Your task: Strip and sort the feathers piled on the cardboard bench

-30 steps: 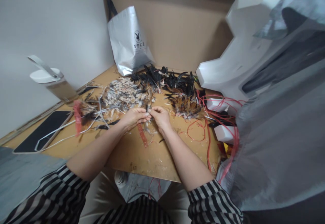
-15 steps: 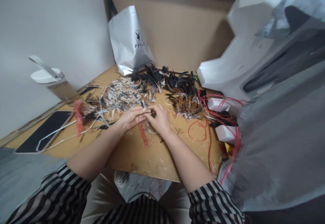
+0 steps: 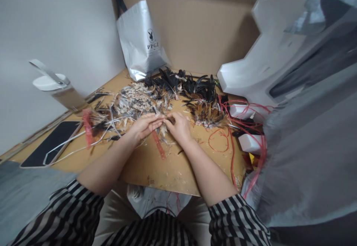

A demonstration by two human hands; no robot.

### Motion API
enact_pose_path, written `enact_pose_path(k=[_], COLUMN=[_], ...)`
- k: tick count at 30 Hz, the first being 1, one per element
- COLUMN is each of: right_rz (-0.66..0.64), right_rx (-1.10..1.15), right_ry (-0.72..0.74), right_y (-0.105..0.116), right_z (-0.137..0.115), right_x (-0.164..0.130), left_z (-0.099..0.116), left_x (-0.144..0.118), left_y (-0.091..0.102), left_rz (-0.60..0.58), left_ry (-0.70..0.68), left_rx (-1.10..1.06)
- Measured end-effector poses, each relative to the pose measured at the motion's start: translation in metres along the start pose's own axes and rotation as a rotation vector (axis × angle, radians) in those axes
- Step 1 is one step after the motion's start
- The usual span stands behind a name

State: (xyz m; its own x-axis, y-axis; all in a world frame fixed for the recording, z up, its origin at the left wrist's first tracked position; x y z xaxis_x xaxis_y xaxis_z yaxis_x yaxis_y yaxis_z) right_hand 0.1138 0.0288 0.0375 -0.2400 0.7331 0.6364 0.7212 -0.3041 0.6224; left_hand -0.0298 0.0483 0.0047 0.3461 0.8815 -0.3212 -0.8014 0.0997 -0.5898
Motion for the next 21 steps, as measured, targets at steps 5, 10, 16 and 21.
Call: enact_pose_path(k=[5, 10, 16, 21], right_rz=[-0.074, -0.215, -0.327, -0.412], right_rx=[0.153, 0.169, 0.011, -0.146], right_ry=[-0.206, -0.169, -0.095, -0.158], right_y=[-0.006, -0.012, -0.028, -0.036], right_z=[0.028, 0.019, -0.012, -0.014], right_x=[-0.003, -0.004, -0.01, -0.012], left_z=[0.009, 0.008, 0.006, 0.007], left_x=[-0.001, 0.001, 0.003, 0.004], left_y=[0.006, 0.007, 0.009, 0.01], left_rz=[0.074, 0.077, 0.075, 0.072], left_ry=[-0.064, -0.076, -0.078, -0.085], left_rx=[-0.063, -0.079, -0.075, -0.075])
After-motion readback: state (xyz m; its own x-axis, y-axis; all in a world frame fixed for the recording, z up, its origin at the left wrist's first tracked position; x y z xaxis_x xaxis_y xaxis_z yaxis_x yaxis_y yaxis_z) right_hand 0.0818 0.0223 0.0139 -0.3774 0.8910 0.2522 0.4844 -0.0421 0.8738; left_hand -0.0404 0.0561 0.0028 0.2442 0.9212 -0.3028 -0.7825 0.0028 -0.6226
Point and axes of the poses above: each hand's wrist, its own x-axis towards the middle knuckle, its own y-axis out of the back of the hand, z = x × y, the point moved 4 cm from there along x, towards the middle knuckle, and after that the axes turned 10 degrees about y, right-handed, at the moved point
